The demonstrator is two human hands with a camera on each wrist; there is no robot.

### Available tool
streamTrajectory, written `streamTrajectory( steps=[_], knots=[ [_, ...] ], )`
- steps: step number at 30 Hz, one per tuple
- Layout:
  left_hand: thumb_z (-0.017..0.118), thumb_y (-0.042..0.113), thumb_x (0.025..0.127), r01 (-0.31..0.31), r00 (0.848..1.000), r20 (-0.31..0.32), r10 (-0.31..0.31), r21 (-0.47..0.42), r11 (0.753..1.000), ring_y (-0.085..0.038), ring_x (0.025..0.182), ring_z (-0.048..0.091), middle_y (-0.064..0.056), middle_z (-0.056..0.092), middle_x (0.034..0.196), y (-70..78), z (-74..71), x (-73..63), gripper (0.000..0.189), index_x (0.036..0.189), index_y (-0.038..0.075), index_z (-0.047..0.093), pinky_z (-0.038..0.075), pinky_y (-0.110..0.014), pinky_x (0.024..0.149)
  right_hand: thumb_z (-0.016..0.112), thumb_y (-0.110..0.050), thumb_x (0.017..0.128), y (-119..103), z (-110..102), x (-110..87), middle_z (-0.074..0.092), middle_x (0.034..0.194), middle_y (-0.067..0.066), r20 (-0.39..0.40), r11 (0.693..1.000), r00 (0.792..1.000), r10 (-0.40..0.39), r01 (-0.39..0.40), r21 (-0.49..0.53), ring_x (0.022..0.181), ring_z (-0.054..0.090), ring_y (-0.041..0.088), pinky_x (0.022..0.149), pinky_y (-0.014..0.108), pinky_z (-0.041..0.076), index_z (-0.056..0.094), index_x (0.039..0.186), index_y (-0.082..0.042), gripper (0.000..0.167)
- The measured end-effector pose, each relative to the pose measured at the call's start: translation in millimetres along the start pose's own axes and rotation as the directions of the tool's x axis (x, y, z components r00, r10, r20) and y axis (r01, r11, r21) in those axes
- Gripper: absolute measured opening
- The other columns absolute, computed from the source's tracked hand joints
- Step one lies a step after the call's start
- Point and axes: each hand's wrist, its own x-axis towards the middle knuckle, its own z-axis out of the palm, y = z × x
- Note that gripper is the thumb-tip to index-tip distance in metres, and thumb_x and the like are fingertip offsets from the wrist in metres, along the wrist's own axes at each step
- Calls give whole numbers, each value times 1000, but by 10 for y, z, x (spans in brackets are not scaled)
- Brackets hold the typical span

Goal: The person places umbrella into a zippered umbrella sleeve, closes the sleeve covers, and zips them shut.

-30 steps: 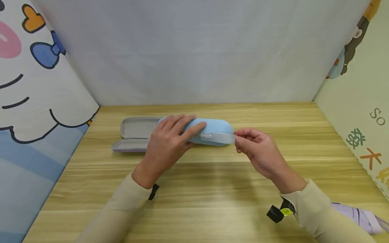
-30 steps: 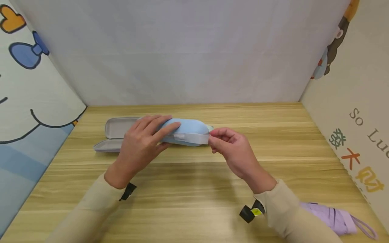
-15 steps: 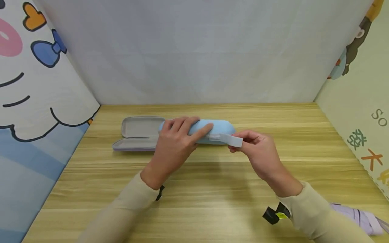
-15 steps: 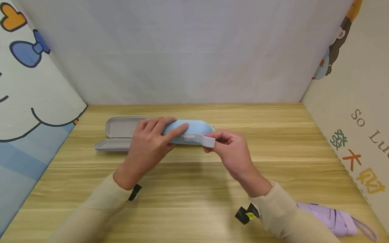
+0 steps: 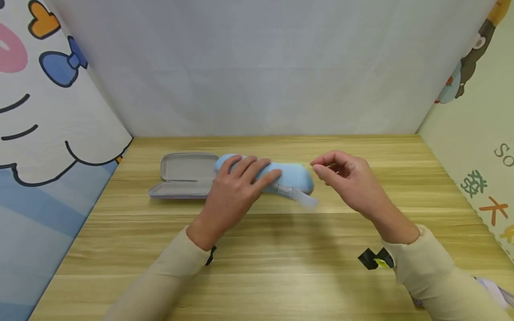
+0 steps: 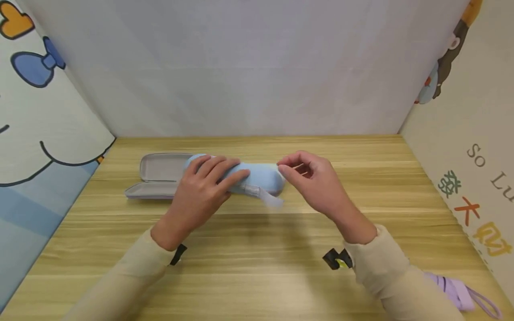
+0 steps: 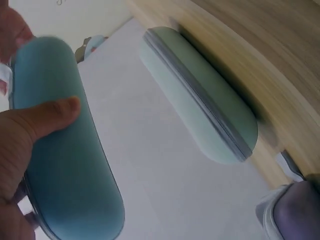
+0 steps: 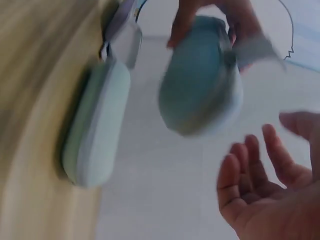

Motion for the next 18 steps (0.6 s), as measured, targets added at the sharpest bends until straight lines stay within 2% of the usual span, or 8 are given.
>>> streamTrajectory(
  steps=[2, 4, 6, 8, 11, 14, 18],
  knots=[
    [80, 16, 92, -40, 999, -1, 40, -19, 999, -28, 125, 59, -6, 64, 137, 23, 14, 2, 48, 137, 15, 63, 42, -49, 110, 71, -24, 101, -27, -51, 57, 65, 122, 10, 95, 998, 995, 16, -10, -61, 105, 65, 26, 90, 37, 55, 63, 126, -4, 33],
    [81, 15, 91, -82, 997, -7, 82, -24, 996, -27, 126, 59, -3, 63, 138, 59, 20, 17, 49, 136, 12, 61, 41, -47, 112, 75, -29, 97, -55, -50, 105, 60, 134, 12, 219, 994, 974, 48, -26, -103, 119, 62, 30, 97, 45, 52, 55, 136, -5, 50],
    [80, 15, 92, -116, 993, -15, 116, -8, 993, -27, 126, 58, -2, 63, 139, 106, 25, 42, 47, 134, 10, 59, 40, -45, 113, 79, -34, 93, -69, -22, 143, 56, 138, 14, 327, 988, 940, 97, -51, -146, 120, 61, 33, 96, 48, 52, 48, 143, -7, 66],
    [77, 12, 94, -139, 990, -28, 139, 10, 990, -27, 127, 58, -2, 62, 140, 153, 34, 77, 44, 133, 10, 59, 39, -45, 113, 82, -38, 89, -72, 11, 169, 57, 135, 16, 381, 981, 916, 128, -60, -186, 112, 63, 32, 89, 46, 55, 48, 145, -6, 72],
    [73, 12, 96, -162, 985, -46, 164, 38, 986, -26, 125, 58, -2, 62, 141, 213, 61, 127, 37, 131, 12, 60, 40, -44, 112, 82, -39, 87, -74, 25, 185, 62, 122, 14, 408, 972, 900, 152, -62, -226, 95, 64, 27, 75, 40, 56, 53, 141, -7, 69],
    [69, 10, 99, -165, 985, -49, 166, 20, 986, -25, 125, 57, -2, 62, 141, 270, 91, 173, 33, 130, 15, 62, 41, -45, 110, 82, -36, 85, -75, -7, 177, 64, 115, 12, 410, 968, 897, 163, -64, -244, 87, 64, 25, 70, 39, 55, 59, 133, -8, 60],
    [78, 22, 94, -120, 992, 25, 121, -33, 992, -27, 133, 52, -4, 57, 146, 274, 43, 210, 48, 138, 17, 60, 35, -49, 115, 83, -30, 83, -18, -163, 158, 63, 119, 14, 369, 955, 910, 188, -81, -287, 88, 63, 27, 69, 40, 55, 60, 132, -7, 60]
  ],
)
